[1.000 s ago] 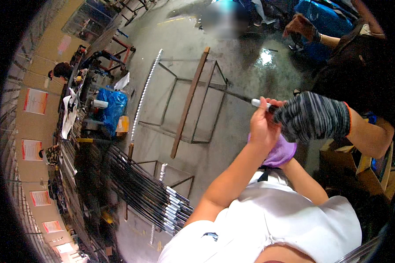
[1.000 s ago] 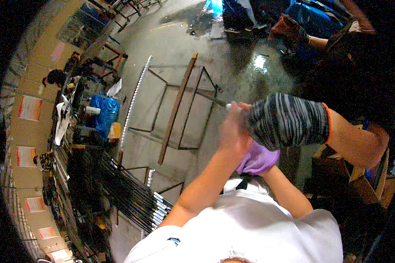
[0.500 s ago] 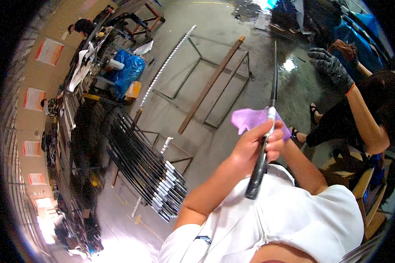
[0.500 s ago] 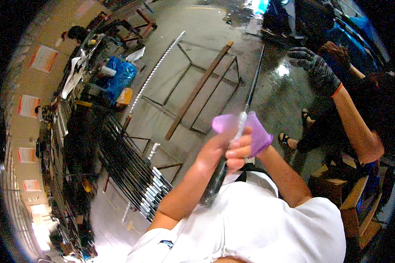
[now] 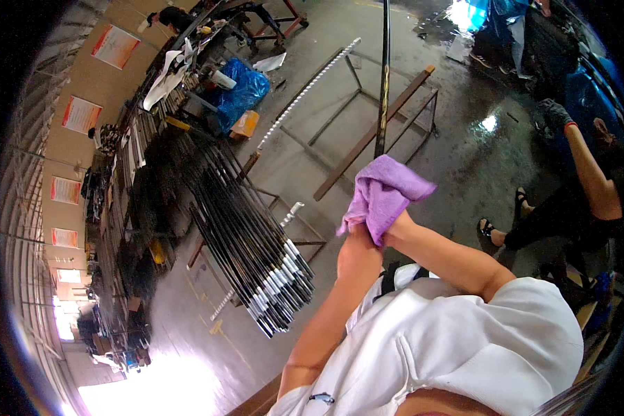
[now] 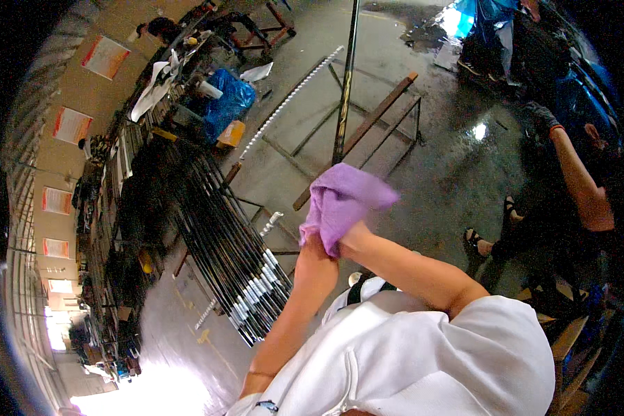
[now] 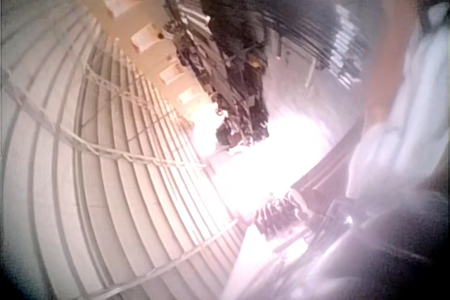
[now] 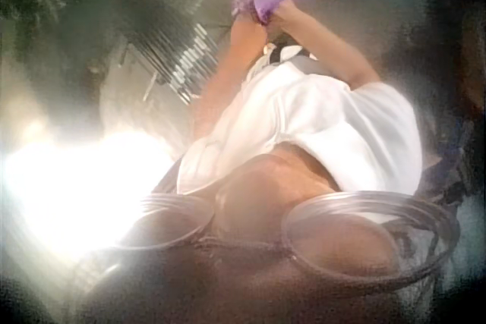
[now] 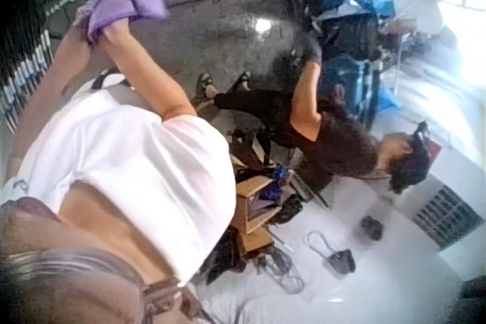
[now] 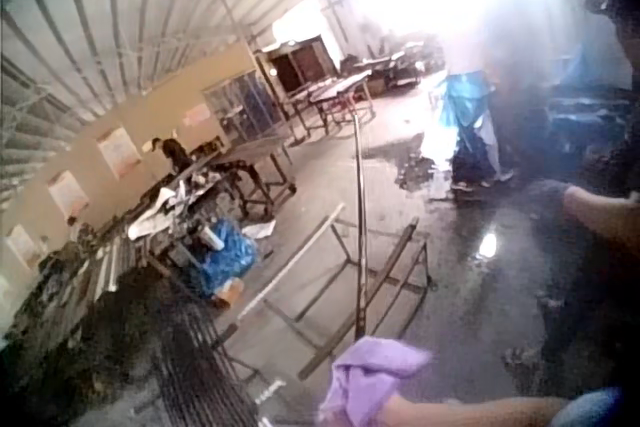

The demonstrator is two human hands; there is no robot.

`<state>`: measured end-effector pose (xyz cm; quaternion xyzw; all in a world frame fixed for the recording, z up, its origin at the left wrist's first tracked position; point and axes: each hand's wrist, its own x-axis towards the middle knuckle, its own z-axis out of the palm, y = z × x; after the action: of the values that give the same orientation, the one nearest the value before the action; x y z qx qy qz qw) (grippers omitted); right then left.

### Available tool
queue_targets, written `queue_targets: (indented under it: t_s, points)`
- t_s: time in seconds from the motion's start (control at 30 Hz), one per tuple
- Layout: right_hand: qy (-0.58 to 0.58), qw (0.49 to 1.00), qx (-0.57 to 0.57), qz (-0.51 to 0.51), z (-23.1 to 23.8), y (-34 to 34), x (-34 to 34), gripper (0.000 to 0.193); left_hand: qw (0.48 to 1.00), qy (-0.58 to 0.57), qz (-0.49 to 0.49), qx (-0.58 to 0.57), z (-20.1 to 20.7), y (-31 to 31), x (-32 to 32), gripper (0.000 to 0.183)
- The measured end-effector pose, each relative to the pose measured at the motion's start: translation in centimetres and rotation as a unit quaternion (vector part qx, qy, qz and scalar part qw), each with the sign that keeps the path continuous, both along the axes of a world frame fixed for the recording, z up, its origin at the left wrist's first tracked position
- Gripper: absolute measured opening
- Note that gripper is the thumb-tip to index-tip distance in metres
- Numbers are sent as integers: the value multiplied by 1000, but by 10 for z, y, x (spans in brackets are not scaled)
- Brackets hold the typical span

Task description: The person cleans long black rods by wiping them with a purple cloth. They pick up a rod from a bundle, wipe it down its length, and then place it back onto the bundle.

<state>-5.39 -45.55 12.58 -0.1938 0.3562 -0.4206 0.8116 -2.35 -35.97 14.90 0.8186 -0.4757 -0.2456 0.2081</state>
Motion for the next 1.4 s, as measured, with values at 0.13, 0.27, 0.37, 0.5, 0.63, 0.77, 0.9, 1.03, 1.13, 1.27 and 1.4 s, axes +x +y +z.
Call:
queue_targets:
  t_s: [0.13,0.27,0.37,0.5,0.63,0.77,0.9,1.03,1.13,1.27,1.4]
  points:
    - [-252,950,79,165,-35,-64,-1,36,998,-11,26,57,-6,60,-4,33]
    - [-142,986,17,84,23,-106,18,42,986,-114,44,111,-39,158,4,44]
    - [-45,992,118,7,58,-164,13,46,964,-196,85,156,-85,238,18,49]
    - [-91,994,-22,-48,83,-245,10,33,937,-185,229,190,-104,312,4,41]
    - [-71,993,-92,-16,155,-271,-13,28,931,-91,274,224,-149,411,-14,35]
    - [-103,985,-134,30,169,-308,-6,36,909,19,259,326,-175,470,-32,30]
    - [-190,966,-146,99,158,-269,13,30,904,184,316,221,-149,419,-25,36]
    - [-266,935,-122,201,124,-185,60,24,908,195,339,150,-105,283,-11,34]
    - [-290,915,-103,262,87,-110,74,20,942,155,286,78,-69,193,11,26]
    - [-141,920,-182,316,10,19,76,18,944,146,288,-68,-51,115,24,17]
    - [103,825,-456,317,-43,111,56,20,917,131,278,-255,-82,114,32,24]
